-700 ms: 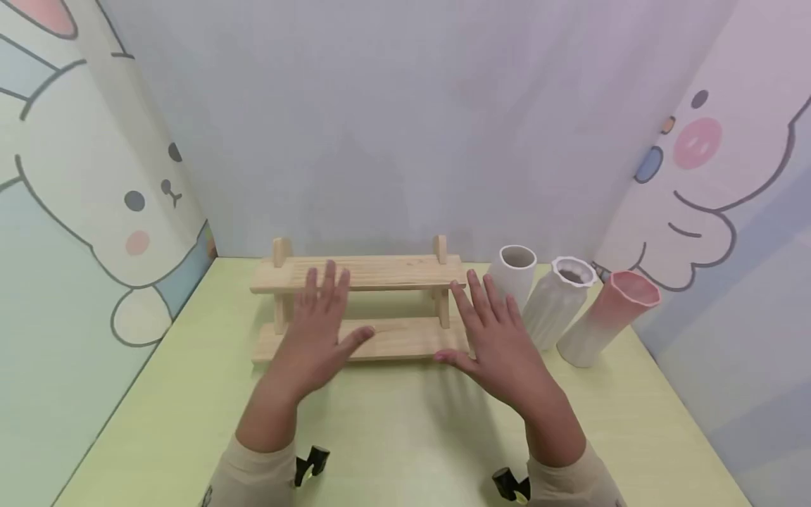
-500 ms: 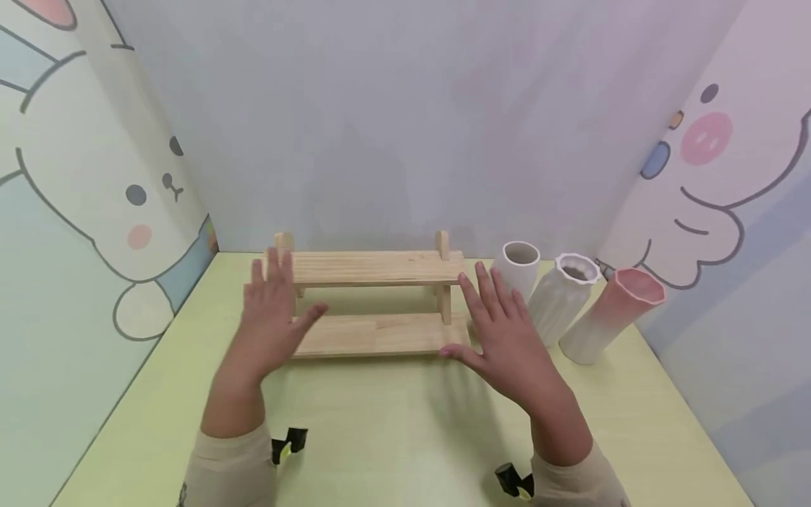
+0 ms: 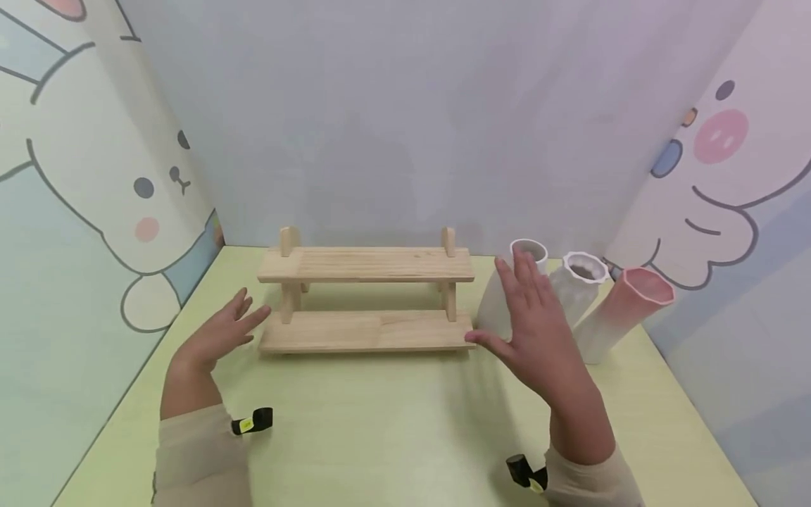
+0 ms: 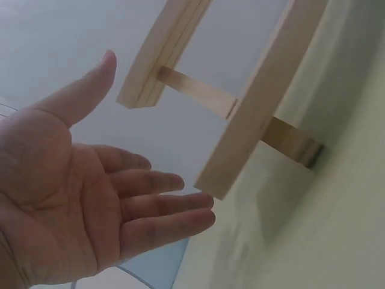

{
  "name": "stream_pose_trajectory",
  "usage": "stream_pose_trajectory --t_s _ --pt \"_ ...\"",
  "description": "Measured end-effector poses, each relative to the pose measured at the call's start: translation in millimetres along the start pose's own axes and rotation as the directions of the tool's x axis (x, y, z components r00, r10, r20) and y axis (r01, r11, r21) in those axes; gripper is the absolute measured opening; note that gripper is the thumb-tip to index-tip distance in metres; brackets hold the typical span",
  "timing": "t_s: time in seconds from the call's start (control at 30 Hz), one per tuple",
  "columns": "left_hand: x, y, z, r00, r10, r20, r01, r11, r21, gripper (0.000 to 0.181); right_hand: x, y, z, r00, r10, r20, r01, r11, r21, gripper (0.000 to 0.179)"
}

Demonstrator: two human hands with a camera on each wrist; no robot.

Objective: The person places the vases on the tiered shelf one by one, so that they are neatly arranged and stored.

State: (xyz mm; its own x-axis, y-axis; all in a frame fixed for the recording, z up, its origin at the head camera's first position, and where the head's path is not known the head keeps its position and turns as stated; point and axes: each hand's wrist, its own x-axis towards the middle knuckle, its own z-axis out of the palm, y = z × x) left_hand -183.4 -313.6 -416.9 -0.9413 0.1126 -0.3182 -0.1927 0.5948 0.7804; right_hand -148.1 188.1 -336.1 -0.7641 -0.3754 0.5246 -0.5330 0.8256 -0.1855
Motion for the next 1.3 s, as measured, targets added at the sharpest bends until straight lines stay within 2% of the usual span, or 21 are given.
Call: stream_pose_trajectory --t_s 0.1,0.2,0.37,0.47,0.63,0.83,0.97,1.07,1.3 --pt "8.3 -10.2 2.8 0.998 0.040 0.040 -0.039 0.999 -0.032 0.095 -0.5 6 -7 0.998 0.039 -0.045 -0.038 0.999 0.035 0.105" --pt "15.2 -17.0 6.1 0.997 0.049 0.062 -0.047 0.998 -0.043 0.095 -1.5 11 -16 0.992 0.105 -0.070 -0.099 0.992 0.077 0.107" --pt "21.0 -23.5 9.6 0.994 0.058 0.088 -0.052 0.996 -0.070 0.093 -6.0 22 -30 0.968 0.223 -0.118 -0.205 0.968 0.148 0.110" --pt "21.8 -25.8 10.0 0.994 0.059 0.087 -0.053 0.996 -0.077 0.091 -9.4 29 -36 0.952 0.250 -0.180 -0.219 0.960 0.173 0.110" --pt "22.2 -27.8 10.4 0.995 0.061 0.077 -0.055 0.996 -0.073 0.088 -14.7 39 -40 0.930 0.251 -0.269 -0.203 0.960 0.193 0.107" --pt "24.9 -30.8 14.7 0.995 0.064 0.071 -0.060 0.996 -0.058 0.088 -19.2 54 -44 0.902 0.330 -0.277 -0.262 0.931 0.256 0.104" --pt "25.3 -33.8 19.0 0.997 0.048 0.062 -0.046 0.998 -0.047 0.089 -22.1 70 -50 0.881 0.417 -0.223 -0.349 0.892 0.289 0.102" --pt "25.0 -32.7 21.0 0.998 0.036 0.052 -0.033 0.998 -0.057 0.090 -24.3 87 -54 0.853 0.485 -0.195 -0.406 0.850 0.337 0.099" --pt "19.2 -32.5 16.8 0.998 0.030 0.047 -0.027 0.996 -0.080 0.088 -24.0 127 -58 0.791 0.583 -0.187 -0.426 0.743 0.516 0.085"
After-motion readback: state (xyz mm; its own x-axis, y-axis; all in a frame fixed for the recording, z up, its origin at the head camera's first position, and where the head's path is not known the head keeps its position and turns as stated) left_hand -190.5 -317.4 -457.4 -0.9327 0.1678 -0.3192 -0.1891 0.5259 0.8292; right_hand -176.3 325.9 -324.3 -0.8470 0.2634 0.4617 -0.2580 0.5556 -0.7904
